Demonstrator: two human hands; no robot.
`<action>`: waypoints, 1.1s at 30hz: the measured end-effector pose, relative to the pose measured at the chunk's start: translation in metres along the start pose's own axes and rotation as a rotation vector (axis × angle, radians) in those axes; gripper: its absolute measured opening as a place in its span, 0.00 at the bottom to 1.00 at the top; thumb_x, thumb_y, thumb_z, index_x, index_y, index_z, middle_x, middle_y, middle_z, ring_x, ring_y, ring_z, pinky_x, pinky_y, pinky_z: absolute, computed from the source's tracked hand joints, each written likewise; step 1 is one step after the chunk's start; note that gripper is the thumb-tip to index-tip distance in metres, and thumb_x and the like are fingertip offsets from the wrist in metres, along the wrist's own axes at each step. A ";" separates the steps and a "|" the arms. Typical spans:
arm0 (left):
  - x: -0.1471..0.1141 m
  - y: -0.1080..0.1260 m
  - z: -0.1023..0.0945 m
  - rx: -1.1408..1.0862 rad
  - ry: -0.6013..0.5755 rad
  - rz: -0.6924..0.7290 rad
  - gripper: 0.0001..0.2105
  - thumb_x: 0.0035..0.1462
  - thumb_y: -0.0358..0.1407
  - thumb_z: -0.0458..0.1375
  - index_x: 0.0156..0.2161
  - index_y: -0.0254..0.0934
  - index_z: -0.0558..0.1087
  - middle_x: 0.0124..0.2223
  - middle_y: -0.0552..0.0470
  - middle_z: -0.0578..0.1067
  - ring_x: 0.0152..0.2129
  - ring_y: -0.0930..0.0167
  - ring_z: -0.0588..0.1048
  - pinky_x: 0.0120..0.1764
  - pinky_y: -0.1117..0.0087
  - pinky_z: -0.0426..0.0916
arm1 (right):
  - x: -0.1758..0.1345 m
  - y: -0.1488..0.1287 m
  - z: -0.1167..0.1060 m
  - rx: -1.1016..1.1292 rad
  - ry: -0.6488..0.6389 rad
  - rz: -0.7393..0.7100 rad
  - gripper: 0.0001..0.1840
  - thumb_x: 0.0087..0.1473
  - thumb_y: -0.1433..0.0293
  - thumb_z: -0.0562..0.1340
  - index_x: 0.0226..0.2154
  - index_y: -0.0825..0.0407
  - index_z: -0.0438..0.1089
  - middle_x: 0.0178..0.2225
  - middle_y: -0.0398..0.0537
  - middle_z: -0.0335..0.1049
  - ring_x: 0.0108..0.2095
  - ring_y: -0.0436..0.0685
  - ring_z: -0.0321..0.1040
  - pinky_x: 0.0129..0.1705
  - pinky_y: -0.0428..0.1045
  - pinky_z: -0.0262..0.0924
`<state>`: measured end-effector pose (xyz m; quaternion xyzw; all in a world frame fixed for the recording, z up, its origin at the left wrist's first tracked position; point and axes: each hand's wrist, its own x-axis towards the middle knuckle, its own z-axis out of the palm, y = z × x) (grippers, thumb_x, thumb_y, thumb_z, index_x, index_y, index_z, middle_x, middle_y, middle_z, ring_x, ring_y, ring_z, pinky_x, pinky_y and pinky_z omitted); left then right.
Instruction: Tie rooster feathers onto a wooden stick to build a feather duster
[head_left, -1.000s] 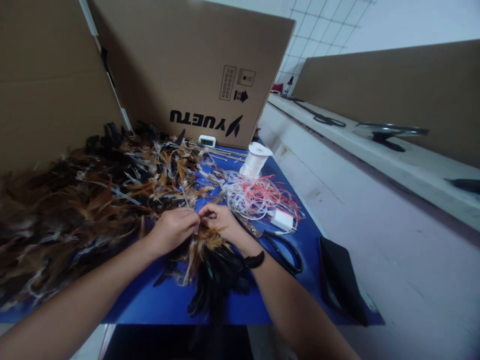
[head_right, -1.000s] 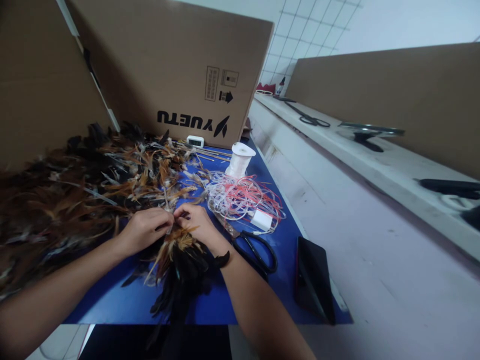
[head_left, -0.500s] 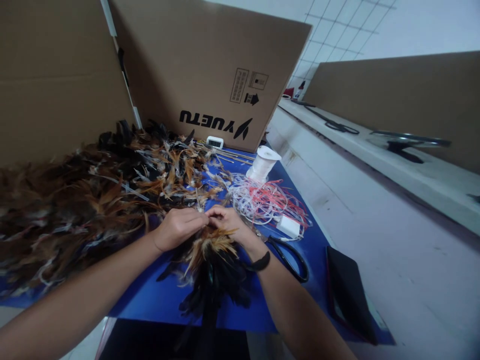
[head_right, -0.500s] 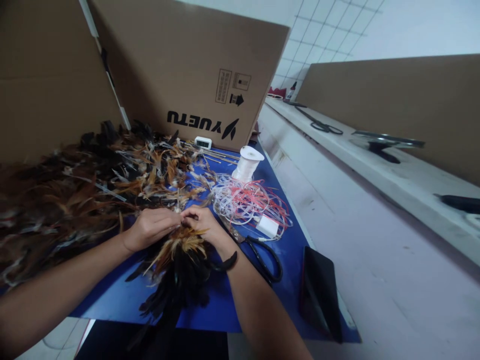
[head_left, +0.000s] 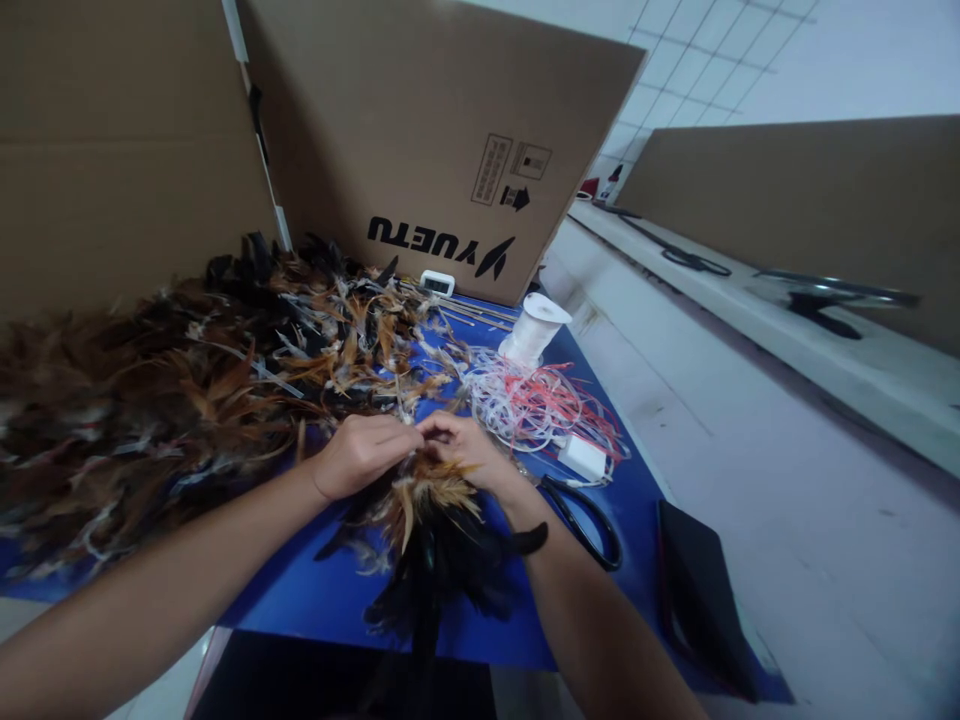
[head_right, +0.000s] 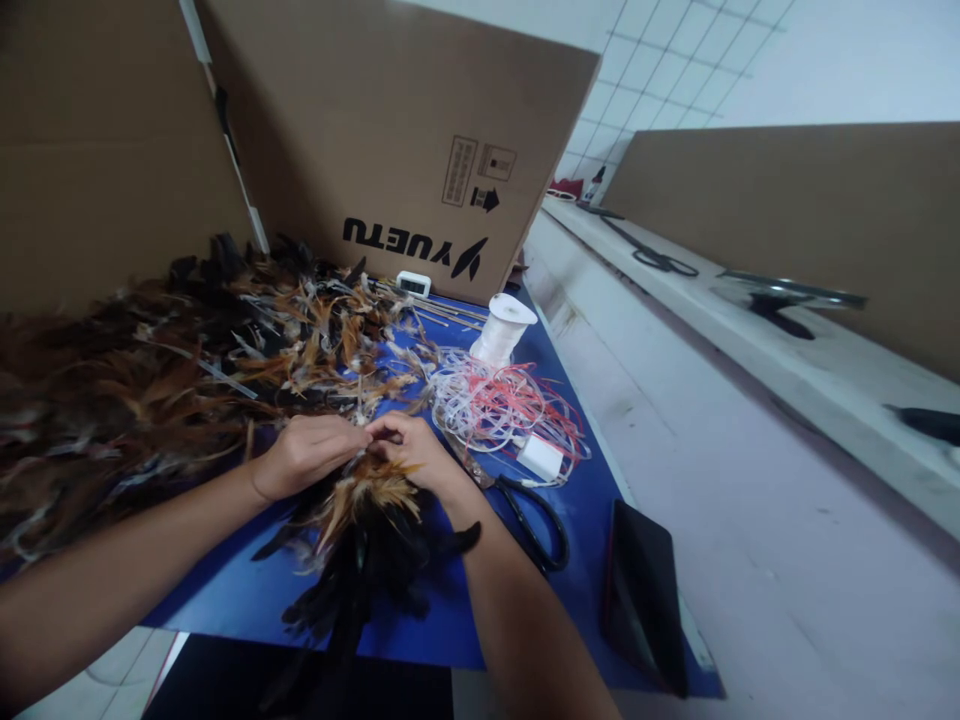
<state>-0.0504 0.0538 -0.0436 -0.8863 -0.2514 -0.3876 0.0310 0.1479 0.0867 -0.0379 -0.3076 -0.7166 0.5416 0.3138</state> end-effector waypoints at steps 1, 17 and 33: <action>0.000 0.000 0.000 0.007 0.003 0.005 0.09 0.57 0.29 0.53 0.42 0.37 0.72 0.36 0.48 0.78 0.34 0.71 0.76 0.39 0.72 0.71 | 0.000 -0.001 -0.001 -0.024 -0.003 -0.006 0.17 0.45 0.58 0.65 0.31 0.55 0.72 0.31 0.46 0.68 0.33 0.53 0.65 0.39 0.49 0.59; -0.001 -0.002 0.004 0.024 0.065 -0.027 0.11 0.56 0.29 0.55 0.45 0.37 0.72 0.36 0.48 0.78 0.33 0.72 0.76 0.38 0.71 0.71 | 0.000 0.002 0.003 -0.235 0.037 0.027 0.07 0.52 0.67 0.57 0.32 0.54 0.64 0.23 0.37 0.60 0.23 0.46 0.55 0.26 0.43 0.50; -0.005 -0.003 0.006 0.023 0.044 -0.022 0.13 0.55 0.27 0.55 0.46 0.38 0.71 0.37 0.48 0.78 0.33 0.72 0.77 0.39 0.72 0.71 | 0.000 0.001 0.001 -0.114 0.043 0.030 0.07 0.48 0.68 0.58 0.31 0.55 0.67 0.25 0.39 0.64 0.25 0.46 0.58 0.29 0.43 0.54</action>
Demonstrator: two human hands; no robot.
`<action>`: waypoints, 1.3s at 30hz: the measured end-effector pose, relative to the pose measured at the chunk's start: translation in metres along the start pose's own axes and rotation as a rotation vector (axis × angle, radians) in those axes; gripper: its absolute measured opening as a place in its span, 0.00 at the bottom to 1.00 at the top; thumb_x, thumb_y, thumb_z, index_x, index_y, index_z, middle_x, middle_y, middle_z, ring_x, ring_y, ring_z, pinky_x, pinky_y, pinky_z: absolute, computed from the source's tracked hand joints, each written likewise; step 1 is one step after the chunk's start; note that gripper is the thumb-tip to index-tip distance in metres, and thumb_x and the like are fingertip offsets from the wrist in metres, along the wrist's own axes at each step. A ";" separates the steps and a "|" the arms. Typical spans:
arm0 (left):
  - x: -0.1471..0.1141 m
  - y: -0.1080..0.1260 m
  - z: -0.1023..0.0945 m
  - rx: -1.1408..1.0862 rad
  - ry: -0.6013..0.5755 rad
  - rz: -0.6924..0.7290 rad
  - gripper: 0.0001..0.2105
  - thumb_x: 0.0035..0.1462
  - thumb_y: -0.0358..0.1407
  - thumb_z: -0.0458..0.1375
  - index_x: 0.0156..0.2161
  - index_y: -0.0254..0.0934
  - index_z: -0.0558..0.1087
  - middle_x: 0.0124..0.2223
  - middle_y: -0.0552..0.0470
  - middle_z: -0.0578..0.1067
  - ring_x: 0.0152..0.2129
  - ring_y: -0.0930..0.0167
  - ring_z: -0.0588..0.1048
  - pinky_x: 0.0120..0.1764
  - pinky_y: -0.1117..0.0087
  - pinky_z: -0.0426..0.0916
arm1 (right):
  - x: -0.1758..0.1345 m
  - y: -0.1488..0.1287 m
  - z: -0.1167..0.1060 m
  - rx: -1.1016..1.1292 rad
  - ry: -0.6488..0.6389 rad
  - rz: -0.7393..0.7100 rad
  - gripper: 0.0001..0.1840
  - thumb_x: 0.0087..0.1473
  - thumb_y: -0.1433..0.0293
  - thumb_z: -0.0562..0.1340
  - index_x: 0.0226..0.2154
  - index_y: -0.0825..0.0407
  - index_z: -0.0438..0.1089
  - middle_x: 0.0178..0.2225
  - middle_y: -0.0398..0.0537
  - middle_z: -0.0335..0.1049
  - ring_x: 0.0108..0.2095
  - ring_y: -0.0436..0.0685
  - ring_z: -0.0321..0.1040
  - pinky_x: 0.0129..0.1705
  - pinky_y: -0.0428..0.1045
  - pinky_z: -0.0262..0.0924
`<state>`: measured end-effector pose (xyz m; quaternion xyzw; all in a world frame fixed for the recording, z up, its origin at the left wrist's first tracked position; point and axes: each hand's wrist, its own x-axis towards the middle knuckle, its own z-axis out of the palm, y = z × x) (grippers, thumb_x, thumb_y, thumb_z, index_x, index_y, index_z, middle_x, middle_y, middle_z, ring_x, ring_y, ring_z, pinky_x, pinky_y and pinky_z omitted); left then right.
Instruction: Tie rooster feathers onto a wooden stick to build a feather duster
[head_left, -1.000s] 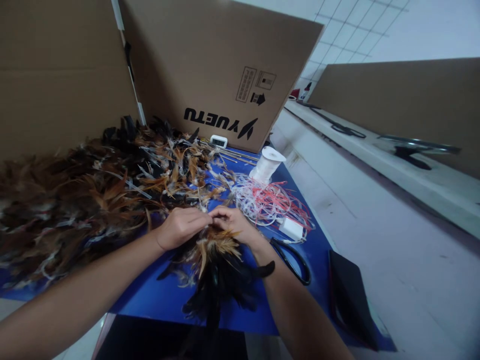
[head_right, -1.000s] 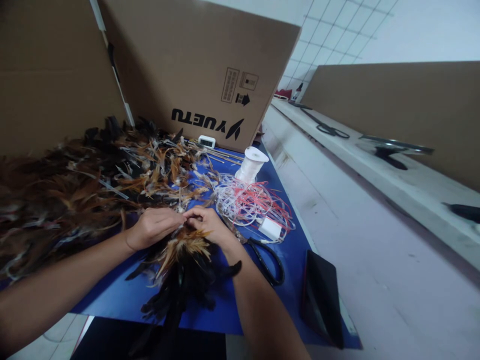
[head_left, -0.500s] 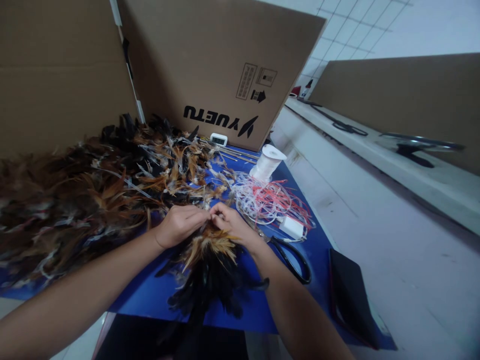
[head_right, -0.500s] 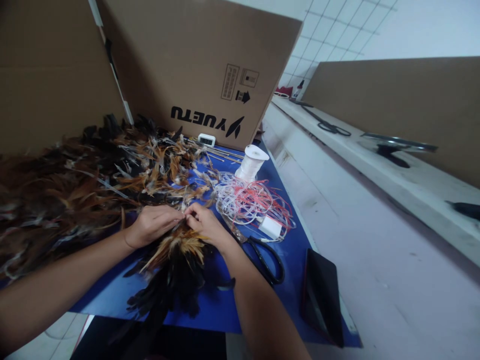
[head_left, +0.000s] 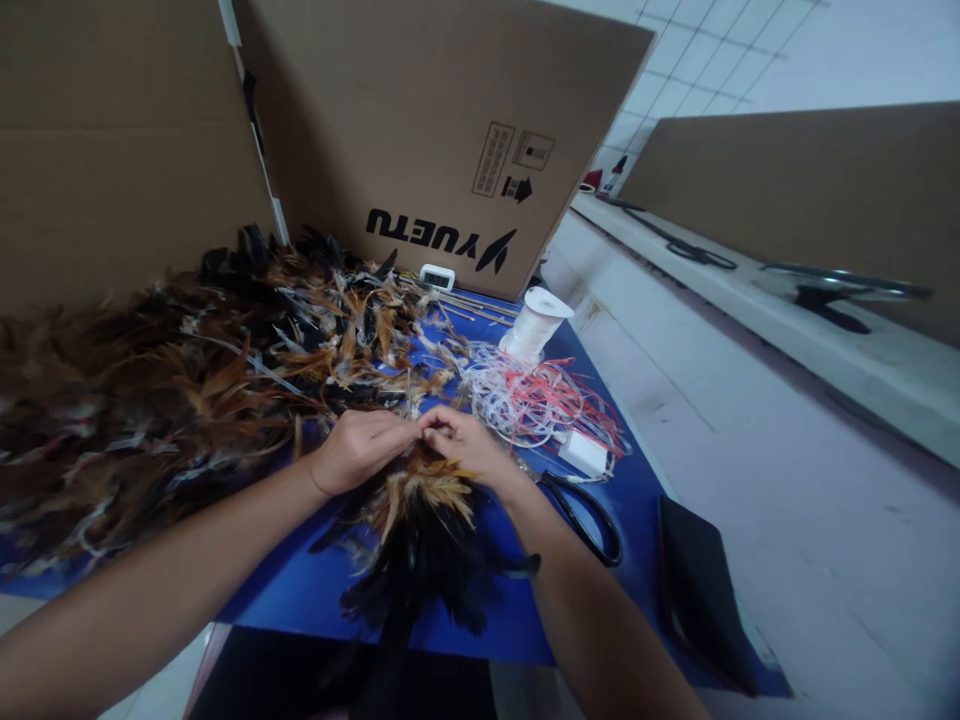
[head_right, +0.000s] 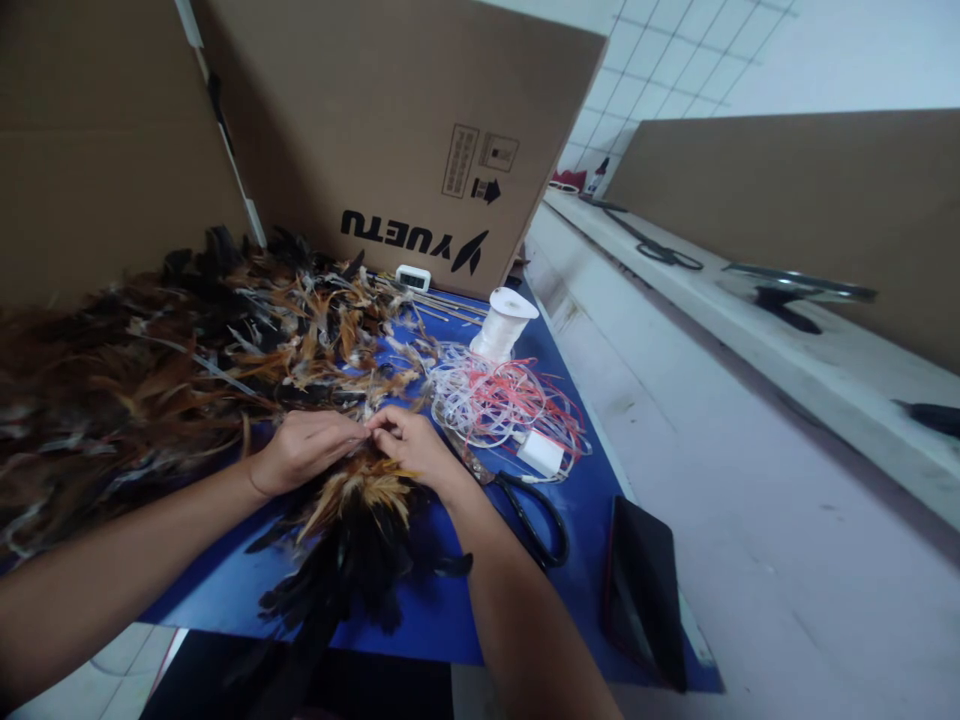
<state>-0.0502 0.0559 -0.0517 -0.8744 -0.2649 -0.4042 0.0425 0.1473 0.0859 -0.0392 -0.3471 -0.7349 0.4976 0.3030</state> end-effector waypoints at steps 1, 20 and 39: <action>0.000 0.000 0.000 -0.008 0.006 -0.007 0.13 0.55 0.27 0.55 0.47 0.38 0.71 0.37 0.48 0.78 0.33 0.72 0.77 0.39 0.73 0.71 | 0.000 0.000 0.000 -0.016 0.007 -0.007 0.07 0.48 0.68 0.58 0.31 0.55 0.67 0.25 0.39 0.64 0.25 0.46 0.58 0.29 0.43 0.54; -0.003 -0.003 -0.005 0.054 -0.064 -0.093 0.07 0.56 0.30 0.55 0.41 0.38 0.70 0.31 0.52 0.77 0.28 0.73 0.76 0.33 0.74 0.69 | -0.007 -0.008 -0.007 -0.445 0.064 -0.076 0.07 0.42 0.78 0.57 0.24 0.54 0.69 0.26 0.41 0.65 0.26 0.47 0.62 0.31 0.43 0.55; 0.002 0.000 -0.010 -0.049 -0.146 -0.194 0.07 0.56 0.26 0.51 0.36 0.38 0.68 0.30 0.53 0.72 0.26 0.75 0.72 0.32 0.76 0.66 | -0.007 -0.007 -0.009 -0.487 0.059 0.005 0.05 0.39 0.77 0.57 0.21 0.54 0.68 0.22 0.40 0.64 0.23 0.47 0.59 0.27 0.43 0.52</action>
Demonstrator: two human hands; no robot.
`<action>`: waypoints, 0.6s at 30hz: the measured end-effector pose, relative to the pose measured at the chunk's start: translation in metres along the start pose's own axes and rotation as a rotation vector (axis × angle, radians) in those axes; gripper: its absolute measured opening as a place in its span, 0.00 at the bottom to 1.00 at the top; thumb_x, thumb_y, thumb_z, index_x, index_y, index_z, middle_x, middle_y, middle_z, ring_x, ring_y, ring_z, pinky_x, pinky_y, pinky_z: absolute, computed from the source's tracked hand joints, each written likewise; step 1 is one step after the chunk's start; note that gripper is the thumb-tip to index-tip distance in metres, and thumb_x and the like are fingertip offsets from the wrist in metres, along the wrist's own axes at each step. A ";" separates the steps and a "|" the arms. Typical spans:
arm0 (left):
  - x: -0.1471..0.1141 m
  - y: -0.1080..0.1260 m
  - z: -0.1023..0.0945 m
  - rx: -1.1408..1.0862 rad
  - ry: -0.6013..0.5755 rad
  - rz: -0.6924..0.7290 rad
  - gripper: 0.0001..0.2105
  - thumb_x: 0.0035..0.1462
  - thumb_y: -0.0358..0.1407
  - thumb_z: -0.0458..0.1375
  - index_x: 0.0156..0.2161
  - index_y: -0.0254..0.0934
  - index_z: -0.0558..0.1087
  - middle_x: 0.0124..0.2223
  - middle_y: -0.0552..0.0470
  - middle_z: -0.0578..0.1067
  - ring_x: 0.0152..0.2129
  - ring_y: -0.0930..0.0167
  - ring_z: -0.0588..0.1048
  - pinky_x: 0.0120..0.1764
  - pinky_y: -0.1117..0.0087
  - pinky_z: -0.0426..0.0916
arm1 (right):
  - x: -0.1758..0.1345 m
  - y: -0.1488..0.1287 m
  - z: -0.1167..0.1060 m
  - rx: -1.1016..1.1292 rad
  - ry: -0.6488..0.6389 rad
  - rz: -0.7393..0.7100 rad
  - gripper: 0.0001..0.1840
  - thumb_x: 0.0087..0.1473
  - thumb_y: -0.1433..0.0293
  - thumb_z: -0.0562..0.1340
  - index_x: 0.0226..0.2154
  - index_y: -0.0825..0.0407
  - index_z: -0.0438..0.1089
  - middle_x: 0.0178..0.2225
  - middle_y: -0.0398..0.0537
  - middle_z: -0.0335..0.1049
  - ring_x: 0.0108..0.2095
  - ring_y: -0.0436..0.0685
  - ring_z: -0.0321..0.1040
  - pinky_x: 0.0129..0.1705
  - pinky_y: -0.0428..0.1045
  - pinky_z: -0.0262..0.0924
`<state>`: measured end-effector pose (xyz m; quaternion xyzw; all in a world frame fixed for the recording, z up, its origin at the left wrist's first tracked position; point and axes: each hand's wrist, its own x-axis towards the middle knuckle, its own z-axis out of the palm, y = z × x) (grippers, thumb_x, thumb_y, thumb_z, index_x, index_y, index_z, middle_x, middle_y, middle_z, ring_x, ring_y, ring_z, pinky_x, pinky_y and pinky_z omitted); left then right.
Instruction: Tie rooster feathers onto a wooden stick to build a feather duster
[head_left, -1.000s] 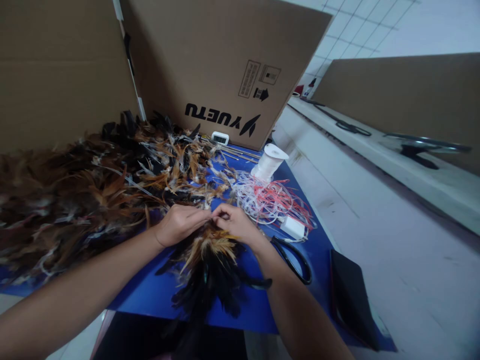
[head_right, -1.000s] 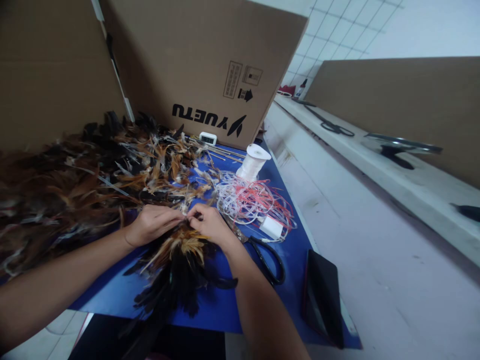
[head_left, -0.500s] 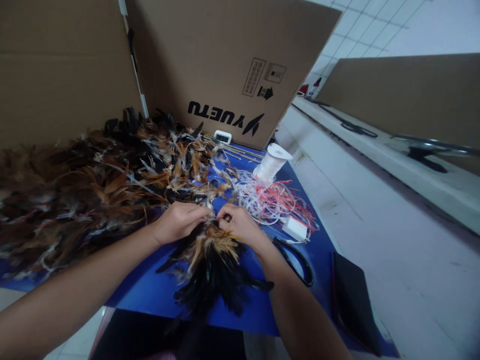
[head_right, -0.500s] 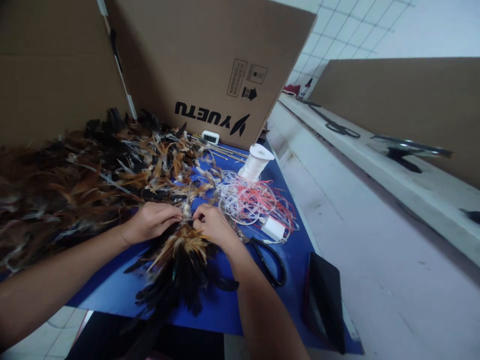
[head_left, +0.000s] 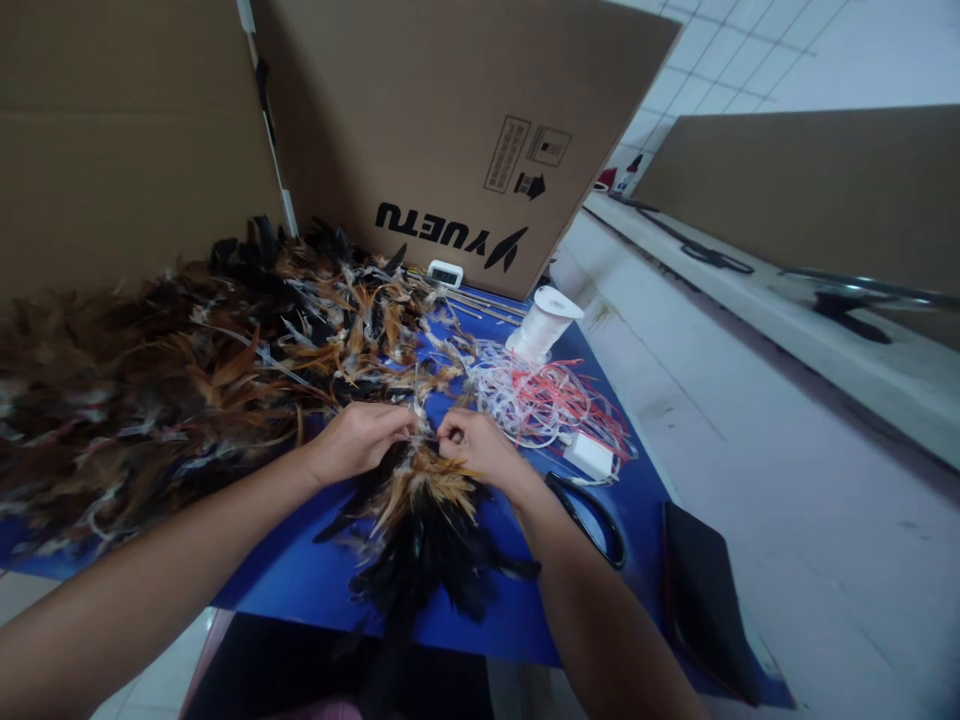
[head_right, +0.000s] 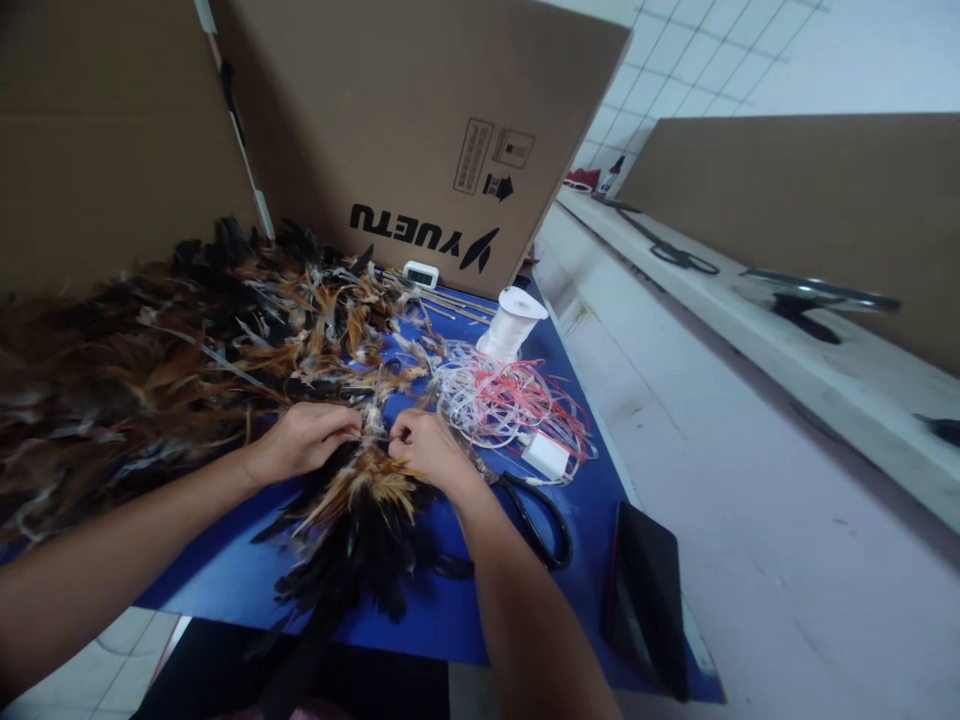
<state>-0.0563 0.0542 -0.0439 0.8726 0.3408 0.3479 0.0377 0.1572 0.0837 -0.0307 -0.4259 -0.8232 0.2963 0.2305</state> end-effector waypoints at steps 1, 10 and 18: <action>0.000 0.000 0.000 0.003 -0.016 0.002 0.07 0.57 0.26 0.51 0.37 0.38 0.68 0.30 0.53 0.72 0.27 0.74 0.72 0.32 0.75 0.66 | 0.000 0.000 0.000 0.005 -0.011 0.013 0.05 0.40 0.77 0.57 0.22 0.54 0.68 0.22 0.40 0.64 0.23 0.47 0.59 0.27 0.43 0.52; 0.010 0.003 -0.008 0.165 -0.280 0.188 0.17 0.59 0.26 0.47 0.51 0.37 0.68 0.40 0.46 0.73 0.38 0.69 0.70 0.40 0.70 0.66 | 0.001 0.003 0.000 0.018 -0.043 0.056 0.06 0.41 0.75 0.58 0.25 0.54 0.70 0.19 0.38 0.64 0.22 0.47 0.59 0.27 0.42 0.51; 0.012 0.004 -0.006 0.222 -0.267 0.253 0.15 0.61 0.28 0.47 0.49 0.36 0.70 0.36 0.46 0.73 0.34 0.69 0.69 0.38 0.68 0.66 | 0.002 0.002 -0.001 0.009 -0.062 0.066 0.06 0.41 0.74 0.58 0.25 0.55 0.70 0.19 0.38 0.64 0.22 0.47 0.59 0.26 0.42 0.51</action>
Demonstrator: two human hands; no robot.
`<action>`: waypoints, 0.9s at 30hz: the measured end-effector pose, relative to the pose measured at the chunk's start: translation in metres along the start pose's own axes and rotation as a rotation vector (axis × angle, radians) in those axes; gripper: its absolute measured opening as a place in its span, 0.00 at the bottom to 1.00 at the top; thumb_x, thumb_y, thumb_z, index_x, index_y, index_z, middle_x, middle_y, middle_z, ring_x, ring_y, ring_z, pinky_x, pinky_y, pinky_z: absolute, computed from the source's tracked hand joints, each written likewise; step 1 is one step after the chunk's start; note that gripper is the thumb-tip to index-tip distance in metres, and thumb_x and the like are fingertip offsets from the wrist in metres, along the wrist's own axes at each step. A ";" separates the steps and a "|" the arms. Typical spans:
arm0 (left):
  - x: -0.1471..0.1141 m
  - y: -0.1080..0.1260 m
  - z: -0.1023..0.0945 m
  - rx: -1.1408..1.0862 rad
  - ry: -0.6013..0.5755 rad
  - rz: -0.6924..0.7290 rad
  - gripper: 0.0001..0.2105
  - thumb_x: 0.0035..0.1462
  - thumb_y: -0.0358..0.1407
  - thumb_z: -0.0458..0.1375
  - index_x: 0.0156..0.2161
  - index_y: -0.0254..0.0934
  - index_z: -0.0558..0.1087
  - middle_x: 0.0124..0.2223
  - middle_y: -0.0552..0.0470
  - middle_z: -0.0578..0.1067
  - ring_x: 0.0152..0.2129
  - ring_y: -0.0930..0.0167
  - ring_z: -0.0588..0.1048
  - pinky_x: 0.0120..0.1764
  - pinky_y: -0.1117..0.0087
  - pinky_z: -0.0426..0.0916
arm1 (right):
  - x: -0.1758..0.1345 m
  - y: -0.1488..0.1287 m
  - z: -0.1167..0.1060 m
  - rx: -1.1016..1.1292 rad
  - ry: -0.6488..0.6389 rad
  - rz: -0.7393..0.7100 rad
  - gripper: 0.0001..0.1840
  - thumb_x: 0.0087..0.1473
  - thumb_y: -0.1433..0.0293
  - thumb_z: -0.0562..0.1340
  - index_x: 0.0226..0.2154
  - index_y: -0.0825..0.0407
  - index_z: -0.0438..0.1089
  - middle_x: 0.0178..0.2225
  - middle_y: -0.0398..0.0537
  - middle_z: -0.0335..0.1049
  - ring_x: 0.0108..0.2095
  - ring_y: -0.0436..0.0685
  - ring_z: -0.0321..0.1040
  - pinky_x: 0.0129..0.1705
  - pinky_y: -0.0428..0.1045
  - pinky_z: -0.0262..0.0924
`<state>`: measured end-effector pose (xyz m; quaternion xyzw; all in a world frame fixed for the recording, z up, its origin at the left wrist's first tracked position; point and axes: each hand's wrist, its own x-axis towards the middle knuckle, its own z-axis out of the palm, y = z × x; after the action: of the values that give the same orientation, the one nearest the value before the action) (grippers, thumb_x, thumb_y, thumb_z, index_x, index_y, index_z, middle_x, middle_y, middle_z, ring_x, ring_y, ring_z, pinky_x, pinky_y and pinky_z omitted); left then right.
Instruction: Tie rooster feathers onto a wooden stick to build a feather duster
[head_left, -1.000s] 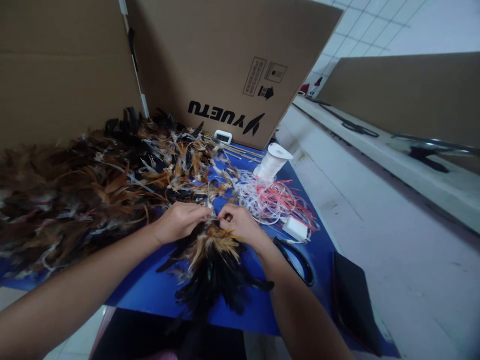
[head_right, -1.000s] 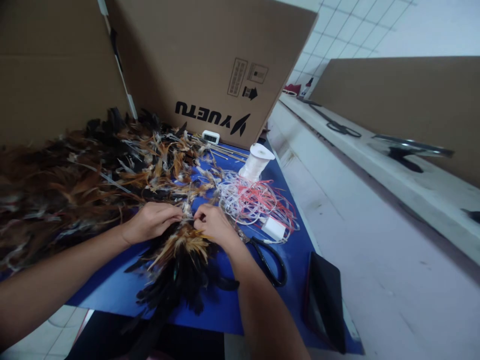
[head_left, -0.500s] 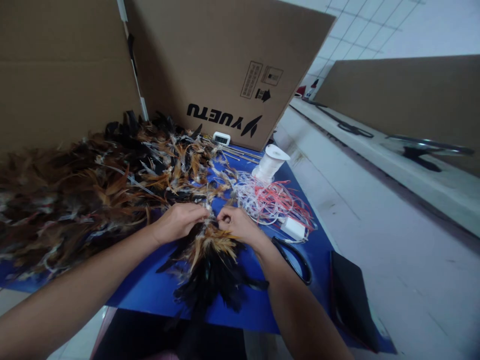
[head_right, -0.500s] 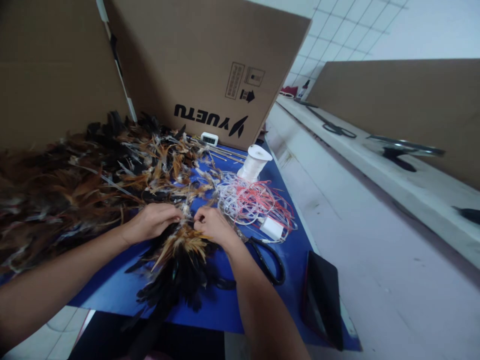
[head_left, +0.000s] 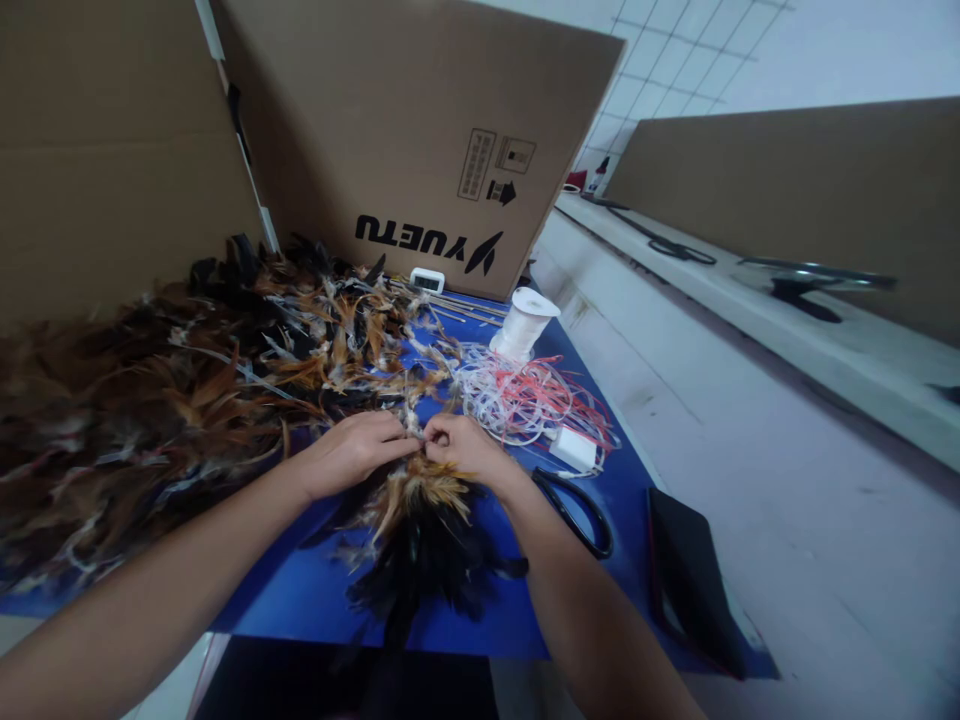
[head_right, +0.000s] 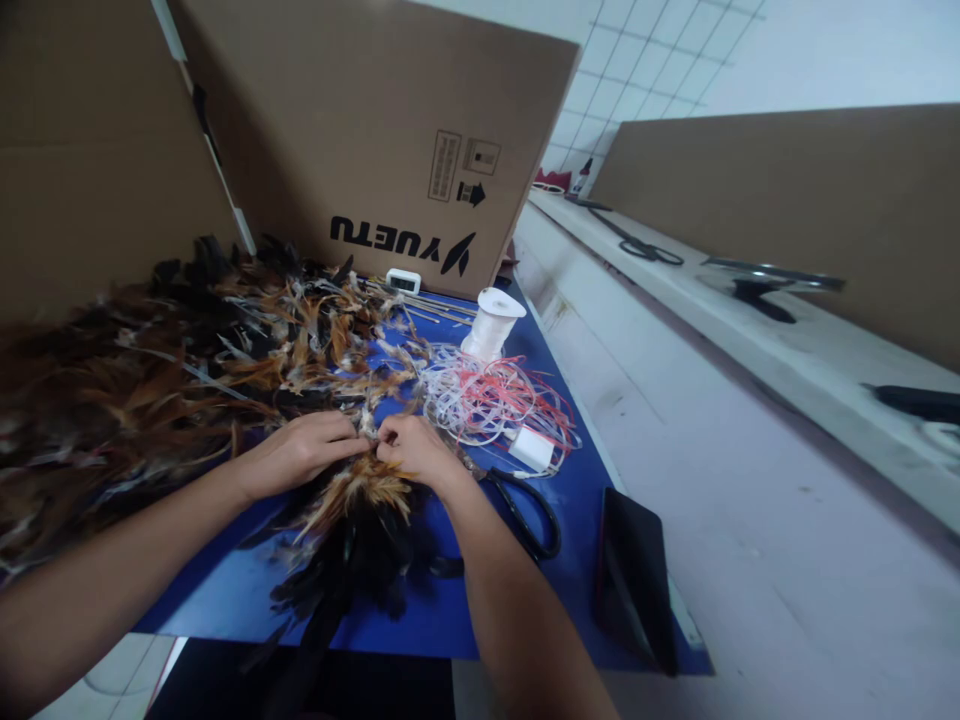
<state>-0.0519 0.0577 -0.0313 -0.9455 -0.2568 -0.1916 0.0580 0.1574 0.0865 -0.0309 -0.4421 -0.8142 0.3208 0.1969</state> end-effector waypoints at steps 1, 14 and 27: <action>0.000 0.000 0.000 -0.016 0.011 -0.002 0.15 0.60 0.28 0.47 0.49 0.36 0.69 0.36 0.46 0.73 0.34 0.69 0.69 0.38 0.68 0.66 | 0.000 0.001 0.000 0.006 -0.001 0.002 0.06 0.42 0.74 0.58 0.25 0.55 0.71 0.18 0.38 0.64 0.22 0.47 0.59 0.26 0.42 0.51; -0.004 -0.005 0.002 -0.051 0.198 -0.073 0.11 0.59 0.29 0.49 0.41 0.36 0.73 0.32 0.49 0.76 0.30 0.72 0.74 0.37 0.69 0.69 | 0.001 0.010 -0.001 0.238 -0.006 0.043 0.04 0.41 0.73 0.60 0.24 0.55 0.70 0.20 0.39 0.66 0.21 0.45 0.58 0.25 0.42 0.53; -0.004 -0.003 0.003 0.038 0.175 -0.062 0.09 0.60 0.31 0.50 0.40 0.36 0.73 0.30 0.50 0.75 0.28 0.72 0.73 0.35 0.71 0.68 | 0.000 0.007 0.001 0.434 -0.010 0.102 0.08 0.40 0.69 0.64 0.26 0.55 0.70 0.21 0.39 0.66 0.22 0.46 0.59 0.27 0.43 0.55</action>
<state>-0.0556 0.0591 -0.0350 -0.9155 -0.2835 -0.2703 0.0920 0.1605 0.0889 -0.0363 -0.4284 -0.7037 0.5000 0.2668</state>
